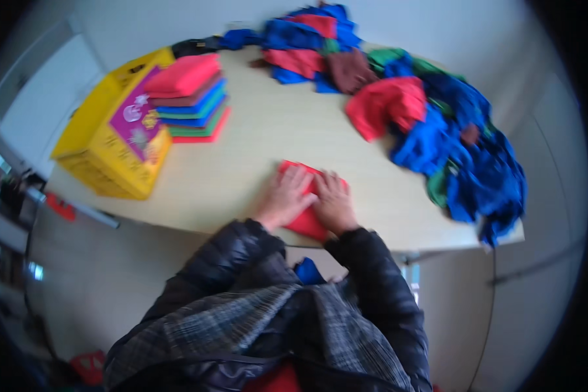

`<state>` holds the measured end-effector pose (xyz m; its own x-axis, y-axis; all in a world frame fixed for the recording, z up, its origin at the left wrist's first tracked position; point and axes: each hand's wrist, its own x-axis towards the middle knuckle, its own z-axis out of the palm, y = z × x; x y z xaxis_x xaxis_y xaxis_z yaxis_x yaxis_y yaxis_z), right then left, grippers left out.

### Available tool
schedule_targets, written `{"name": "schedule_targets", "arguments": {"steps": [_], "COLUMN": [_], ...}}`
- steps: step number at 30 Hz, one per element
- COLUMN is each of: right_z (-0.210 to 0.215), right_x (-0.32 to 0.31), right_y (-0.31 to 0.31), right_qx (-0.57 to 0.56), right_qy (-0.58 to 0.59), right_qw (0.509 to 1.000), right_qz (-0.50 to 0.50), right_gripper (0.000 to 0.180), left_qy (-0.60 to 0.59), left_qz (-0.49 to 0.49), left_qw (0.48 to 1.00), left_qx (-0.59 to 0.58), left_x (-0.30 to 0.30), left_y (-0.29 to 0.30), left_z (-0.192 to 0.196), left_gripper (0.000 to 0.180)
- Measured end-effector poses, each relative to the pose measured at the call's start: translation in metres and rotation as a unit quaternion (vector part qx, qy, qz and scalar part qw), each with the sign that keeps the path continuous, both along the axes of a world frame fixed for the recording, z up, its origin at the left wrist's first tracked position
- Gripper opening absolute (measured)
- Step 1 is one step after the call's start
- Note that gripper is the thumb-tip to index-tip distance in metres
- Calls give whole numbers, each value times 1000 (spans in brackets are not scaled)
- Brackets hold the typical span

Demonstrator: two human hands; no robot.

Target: Fold fabric items and stack them on a table and into a crate.

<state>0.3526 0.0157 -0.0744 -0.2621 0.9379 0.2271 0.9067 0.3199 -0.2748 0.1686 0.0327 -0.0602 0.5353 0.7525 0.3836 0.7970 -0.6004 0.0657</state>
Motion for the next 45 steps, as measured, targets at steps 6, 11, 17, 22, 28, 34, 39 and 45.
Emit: {"name": "schedule_targets", "arguments": {"steps": [6,11,17,22,28,34,39,45], "right_z": [-3,-9,-8,-2,-4,1,-1,-7], "right_x": [5,4,-2,-3,1,-1,-1,-1], "right_y": [-1,4,2,-1,-2,-3,-4,-7], "right_qx": [8,22,30,22,26,18,14,24], "right_qy": [0,4,20,21,27,17,6,5], "right_qw": [1000,1000,999,1000,999,1000,1000,999], "right_qz": [-1,-6,-2,-3,-7,-10,-14,-22], "right_gripper": [64,62,62,61,63,62,62,62], "left_qy": [-53,-54,-45,-40,-51,-50,-61,-42], "left_qz": [35,30,26,24,21,13,3,2], "left_qw": [997,994,995,997,996,996,995,997], "left_qx": [-40,-85,-82,-69,-67,-71,-82,-62], "left_x": [3,-3,-3,-4,-1,-2,-2,-3], "left_y": [-2,-1,2,0,1,5,6,2], "left_z": [-6,0,-3,-7,-7,-11,-12,-8], "left_gripper": [69,69,69,69,68,68,68,68]}}
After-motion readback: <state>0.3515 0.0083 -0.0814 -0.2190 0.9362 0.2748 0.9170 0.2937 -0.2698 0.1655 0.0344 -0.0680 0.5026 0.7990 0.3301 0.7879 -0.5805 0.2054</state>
